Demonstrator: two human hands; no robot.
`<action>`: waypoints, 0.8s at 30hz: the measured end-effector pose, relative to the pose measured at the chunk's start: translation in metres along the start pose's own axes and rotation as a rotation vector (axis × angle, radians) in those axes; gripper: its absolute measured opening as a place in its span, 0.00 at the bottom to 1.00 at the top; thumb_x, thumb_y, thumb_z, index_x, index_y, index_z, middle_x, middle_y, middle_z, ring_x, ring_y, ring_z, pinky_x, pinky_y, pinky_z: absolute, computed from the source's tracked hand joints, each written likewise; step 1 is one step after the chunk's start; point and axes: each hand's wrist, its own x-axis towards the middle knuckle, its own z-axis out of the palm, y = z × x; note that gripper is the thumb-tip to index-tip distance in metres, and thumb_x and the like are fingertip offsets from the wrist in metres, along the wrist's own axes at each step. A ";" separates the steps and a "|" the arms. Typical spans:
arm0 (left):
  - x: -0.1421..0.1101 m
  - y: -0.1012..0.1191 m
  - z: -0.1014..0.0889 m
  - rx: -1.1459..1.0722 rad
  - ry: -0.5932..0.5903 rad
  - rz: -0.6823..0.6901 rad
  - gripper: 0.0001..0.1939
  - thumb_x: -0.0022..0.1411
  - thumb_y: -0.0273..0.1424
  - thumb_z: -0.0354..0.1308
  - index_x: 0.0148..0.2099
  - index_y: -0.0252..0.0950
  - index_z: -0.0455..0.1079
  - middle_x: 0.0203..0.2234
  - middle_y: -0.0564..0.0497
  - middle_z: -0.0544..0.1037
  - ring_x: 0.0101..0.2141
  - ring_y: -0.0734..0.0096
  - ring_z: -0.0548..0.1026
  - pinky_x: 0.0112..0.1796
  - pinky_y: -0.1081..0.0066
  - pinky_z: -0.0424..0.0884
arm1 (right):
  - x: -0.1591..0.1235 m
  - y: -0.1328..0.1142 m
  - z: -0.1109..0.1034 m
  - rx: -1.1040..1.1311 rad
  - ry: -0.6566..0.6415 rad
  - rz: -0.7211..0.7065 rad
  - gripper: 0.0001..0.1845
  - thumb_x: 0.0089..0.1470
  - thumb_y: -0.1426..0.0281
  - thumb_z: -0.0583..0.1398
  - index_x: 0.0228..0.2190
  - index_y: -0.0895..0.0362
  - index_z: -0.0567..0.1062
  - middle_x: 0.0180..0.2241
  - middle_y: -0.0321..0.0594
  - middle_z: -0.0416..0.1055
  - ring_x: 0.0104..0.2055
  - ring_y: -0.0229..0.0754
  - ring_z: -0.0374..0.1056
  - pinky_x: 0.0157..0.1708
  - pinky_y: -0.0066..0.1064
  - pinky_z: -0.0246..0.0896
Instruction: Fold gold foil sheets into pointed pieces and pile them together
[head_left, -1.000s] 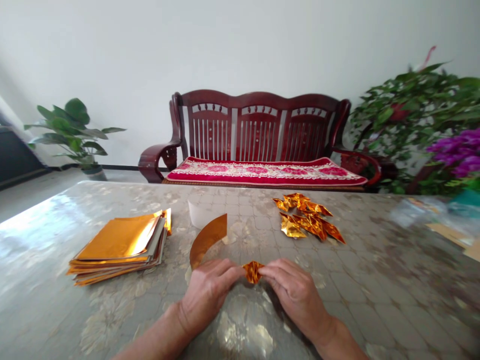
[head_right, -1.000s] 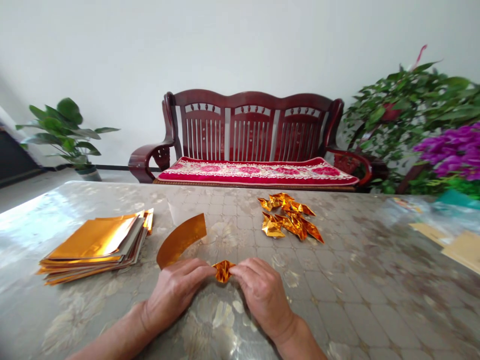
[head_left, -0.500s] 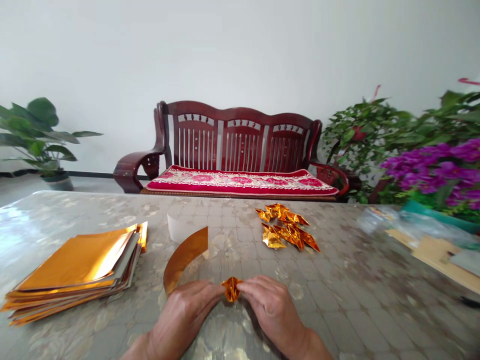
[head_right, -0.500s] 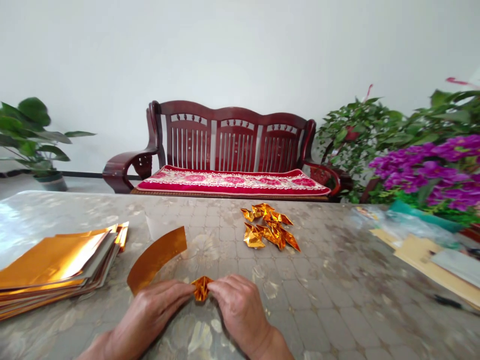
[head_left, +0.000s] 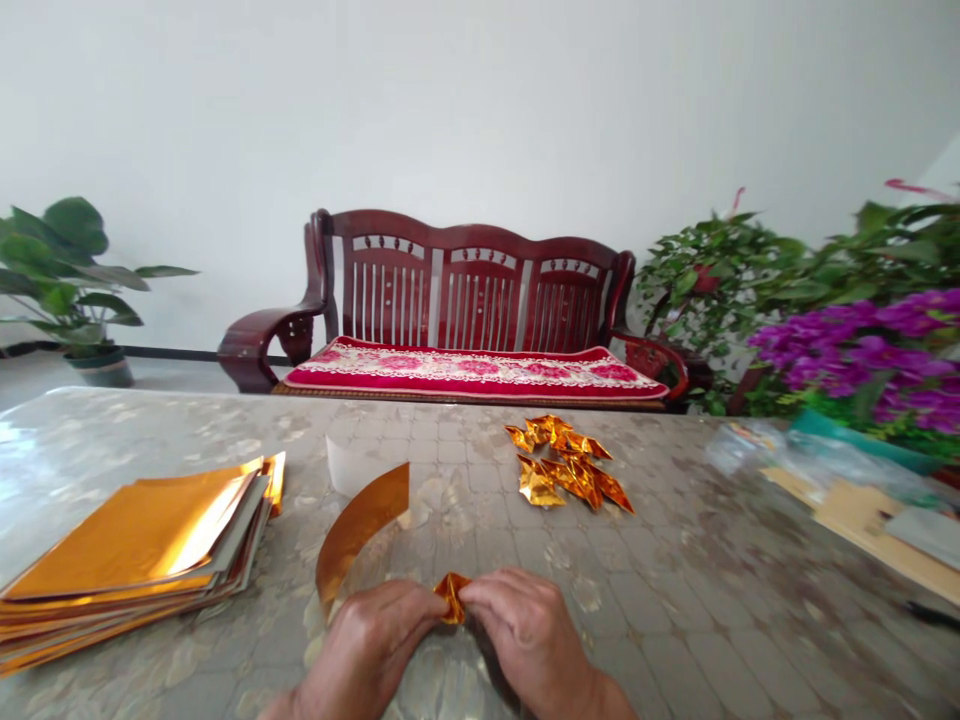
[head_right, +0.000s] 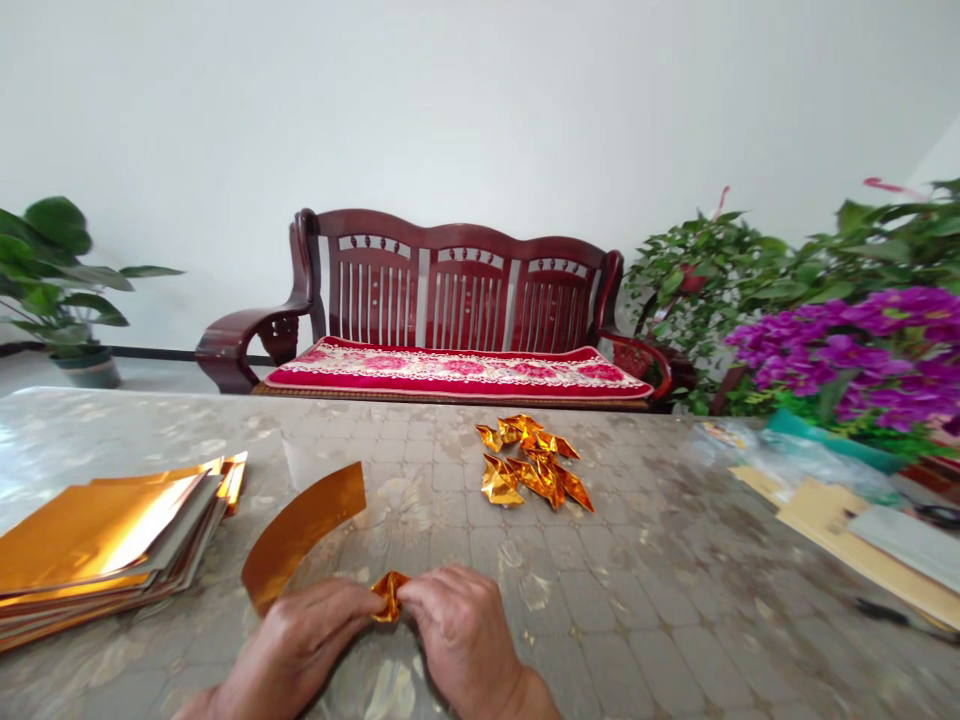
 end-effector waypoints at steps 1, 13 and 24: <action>0.000 0.001 0.000 0.007 0.014 0.009 0.11 0.70 0.27 0.49 0.44 0.42 0.73 0.30 0.53 0.79 0.31 0.72 0.79 0.35 0.78 0.73 | 0.000 0.000 0.000 -0.001 -0.002 0.000 0.13 0.66 0.69 0.55 0.33 0.53 0.79 0.27 0.35 0.78 0.27 0.37 0.72 0.29 0.26 0.64; 0.001 0.003 0.002 -0.004 0.153 0.001 0.10 0.68 0.25 0.50 0.42 0.42 0.72 0.28 0.54 0.78 0.28 0.74 0.77 0.31 0.79 0.70 | 0.004 -0.002 0.001 -0.001 0.030 0.017 0.14 0.66 0.70 0.54 0.33 0.53 0.78 0.27 0.35 0.78 0.28 0.36 0.73 0.29 0.24 0.65; 0.007 0.004 -0.005 -0.080 0.169 -0.153 0.10 0.71 0.28 0.47 0.43 0.41 0.70 0.31 0.53 0.78 0.33 0.72 0.77 0.36 0.77 0.70 | 0.006 0.002 -0.004 0.076 0.041 -0.005 0.15 0.63 0.78 0.54 0.45 0.53 0.76 0.36 0.39 0.79 0.37 0.39 0.74 0.38 0.30 0.70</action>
